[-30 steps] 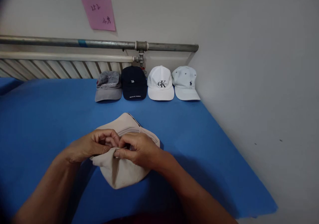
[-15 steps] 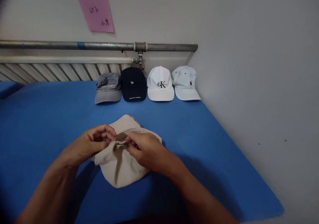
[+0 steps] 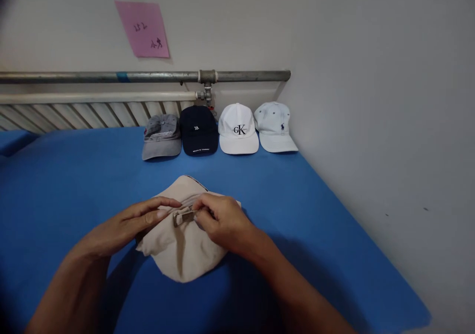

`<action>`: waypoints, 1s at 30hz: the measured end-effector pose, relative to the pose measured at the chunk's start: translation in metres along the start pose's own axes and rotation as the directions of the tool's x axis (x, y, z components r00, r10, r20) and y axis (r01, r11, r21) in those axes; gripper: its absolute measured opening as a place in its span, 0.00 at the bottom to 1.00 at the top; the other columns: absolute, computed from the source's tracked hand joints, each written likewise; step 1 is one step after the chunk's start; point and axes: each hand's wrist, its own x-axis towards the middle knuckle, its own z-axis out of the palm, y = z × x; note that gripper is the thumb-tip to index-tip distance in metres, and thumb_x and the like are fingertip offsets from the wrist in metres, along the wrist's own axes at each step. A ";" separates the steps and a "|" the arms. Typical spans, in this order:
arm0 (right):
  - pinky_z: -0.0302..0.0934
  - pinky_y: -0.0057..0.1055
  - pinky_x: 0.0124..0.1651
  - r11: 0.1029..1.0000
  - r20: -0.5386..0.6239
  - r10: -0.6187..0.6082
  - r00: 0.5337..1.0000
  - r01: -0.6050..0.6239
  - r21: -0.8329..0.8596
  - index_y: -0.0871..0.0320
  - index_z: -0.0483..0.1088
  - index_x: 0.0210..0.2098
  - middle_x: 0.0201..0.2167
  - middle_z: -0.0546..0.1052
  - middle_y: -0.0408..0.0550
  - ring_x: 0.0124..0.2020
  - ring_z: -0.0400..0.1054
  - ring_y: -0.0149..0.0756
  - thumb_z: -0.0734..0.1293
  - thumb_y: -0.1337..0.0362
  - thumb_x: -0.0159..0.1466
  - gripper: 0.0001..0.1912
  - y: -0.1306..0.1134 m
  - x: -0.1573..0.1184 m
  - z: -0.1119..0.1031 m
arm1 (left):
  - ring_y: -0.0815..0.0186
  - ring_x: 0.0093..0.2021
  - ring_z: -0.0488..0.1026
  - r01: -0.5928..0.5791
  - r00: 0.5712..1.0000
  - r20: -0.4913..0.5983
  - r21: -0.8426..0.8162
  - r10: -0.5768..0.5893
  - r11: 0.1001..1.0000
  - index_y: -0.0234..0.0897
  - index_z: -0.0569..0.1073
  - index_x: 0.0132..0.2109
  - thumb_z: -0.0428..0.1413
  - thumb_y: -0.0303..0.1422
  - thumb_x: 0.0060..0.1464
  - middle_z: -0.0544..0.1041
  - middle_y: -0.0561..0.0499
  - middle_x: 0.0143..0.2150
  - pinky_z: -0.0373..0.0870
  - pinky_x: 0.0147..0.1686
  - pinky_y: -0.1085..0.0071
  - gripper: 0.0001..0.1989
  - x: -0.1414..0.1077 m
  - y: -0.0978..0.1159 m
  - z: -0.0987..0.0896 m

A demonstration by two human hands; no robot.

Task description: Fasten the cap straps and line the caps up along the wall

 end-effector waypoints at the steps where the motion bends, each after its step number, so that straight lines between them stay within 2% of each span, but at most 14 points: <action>1: 0.53 0.26 0.29 1.000 -0.018 -0.011 1.000 0.012 0.012 0.57 0.70 0.30 0.24 0.71 0.41 0.26 0.61 0.29 0.60 0.69 0.61 0.08 0.000 0.000 -0.001 | 0.66 0.40 0.70 -0.036 0.999 0.020 0.061 0.035 0.997 0.42 0.73 0.50 0.53 0.43 0.59 0.75 0.51 0.41 0.65 0.35 0.75 0.16 -0.002 0.001 -0.002; 3: 0.53 0.26 0.28 0.998 -0.041 -0.026 0.999 0.028 0.051 0.58 0.71 0.30 0.24 0.71 0.41 0.25 0.61 0.29 0.59 0.70 0.60 0.09 -0.001 -0.002 -0.002 | 0.65 0.43 0.69 -0.082 0.993 0.087 0.093 0.074 0.992 0.43 0.74 0.50 0.54 0.42 0.58 0.74 0.51 0.45 0.65 0.39 0.74 0.16 -0.006 0.002 -0.005; 6: 0.53 0.26 0.26 0.990 -0.084 -0.047 0.995 0.058 0.129 0.58 0.71 0.30 0.23 0.72 0.41 0.24 0.61 0.28 0.59 0.71 0.57 0.09 -0.002 -0.004 -0.006 | 0.68 0.35 0.68 -0.065 0.975 0.218 0.048 0.053 0.997 0.41 0.73 0.50 0.58 0.41 0.54 0.74 0.52 0.40 0.64 0.33 0.75 0.18 -0.007 0.000 -0.005; 10: 0.53 0.25 0.27 0.935 -0.144 -0.056 0.988 0.103 0.338 0.57 0.71 0.28 0.23 0.71 0.39 0.24 0.60 0.26 0.63 0.70 0.54 0.05 -0.005 -0.008 -0.012 | 0.72 0.28 0.63 -0.101 0.963 0.258 0.058 0.083 0.993 0.36 0.75 0.41 0.56 0.39 0.57 0.71 0.53 0.30 0.59 0.27 0.77 0.12 -0.009 -0.001 -0.005; 13: 0.51 0.24 0.25 0.857 -0.097 -0.014 0.995 0.061 0.511 0.57 0.69 0.25 0.20 0.67 0.37 0.21 0.56 0.24 0.66 0.70 0.52 0.02 -0.008 -0.009 -0.014 | 0.72 0.28 0.62 -0.186 0.937 0.310 0.041 0.164 0.982 0.34 0.75 0.36 0.55 0.38 0.58 0.69 0.54 0.28 0.59 0.27 0.77 0.10 -0.011 0.002 -0.008; 15: 0.50 0.24 0.24 0.838 -0.074 -0.013 0.997 0.051 0.544 0.57 0.69 0.25 0.20 0.66 0.36 0.20 0.55 0.24 0.67 0.69 0.52 0.02 -0.008 -0.009 -0.013 | 0.72 0.27 0.61 -0.187 0.927 0.336 0.033 0.165 0.982 0.35 0.75 0.36 0.55 0.38 0.58 0.68 0.55 0.27 0.58 0.26 0.78 0.10 -0.013 0.005 -0.008; 17: 0.50 0.24 0.25 0.856 -0.105 -0.020 0.994 0.071 0.512 0.57 0.70 0.26 0.21 0.68 0.37 0.21 0.56 0.24 0.67 0.68 0.53 0.01 -0.007 -0.009 -0.012 | 0.72 0.28 0.63 -0.172 0.946 0.293 0.092 0.139 0.981 0.36 0.75 0.38 0.54 0.38 0.59 0.70 0.54 0.30 0.60 0.27 0.78 0.10 -0.014 0.009 -0.005; 20: 0.52 0.25 0.27 0.901 -0.191 -0.043 0.981 0.120 0.416 0.57 0.70 0.27 0.24 0.71 0.40 0.24 0.59 0.26 0.67 0.68 0.54 0.01 -0.004 -0.007 -0.009 | 0.69 0.32 0.66 -0.150 0.981 0.159 0.227 0.115 0.962 0.37 0.75 0.39 0.53 0.40 0.60 0.71 0.52 0.35 0.63 0.30 0.76 0.12 -0.017 0.010 -0.001; 24: 0.51 0.25 0.25 0.921 -0.221 -0.044 0.974 0.125 0.369 0.57 0.70 0.28 0.22 0.69 0.38 0.22 0.57 0.25 0.67 0.67 0.55 0.01 0.000 -0.006 -0.008 | 0.69 0.30 0.65 -0.102 0.994 0.058 0.223 0.091 0.969 0.37 0.75 0.40 0.51 0.42 0.61 0.71 0.52 0.32 0.61 0.27 0.76 0.14 -0.023 0.006 -0.005; 27: 0.50 0.24 0.25 0.929 -0.198 -0.047 0.979 0.116 0.352 0.57 0.70 0.28 0.20 0.66 0.37 0.21 0.56 0.25 0.68 0.66 0.55 0.01 0.001 -0.006 -0.007 | 0.69 0.31 0.65 -0.093 0.995 0.053 0.198 0.084 0.976 0.37 0.75 0.41 0.51 0.43 0.61 0.72 0.52 0.34 0.62 0.29 0.75 0.14 -0.026 0.007 -0.009; 30: 0.52 0.25 0.26 0.949 -0.179 -0.087 0.980 0.137 0.285 0.57 0.71 0.29 0.22 0.69 0.38 0.23 0.58 0.26 0.67 0.67 0.56 0.01 -0.001 -0.006 -0.005 | 0.68 0.33 0.66 -0.077 0.993 0.101 0.214 0.056 0.974 0.40 0.74 0.45 0.51 0.43 0.61 0.73 0.52 0.37 0.63 0.31 0.75 0.14 -0.022 0.015 -0.002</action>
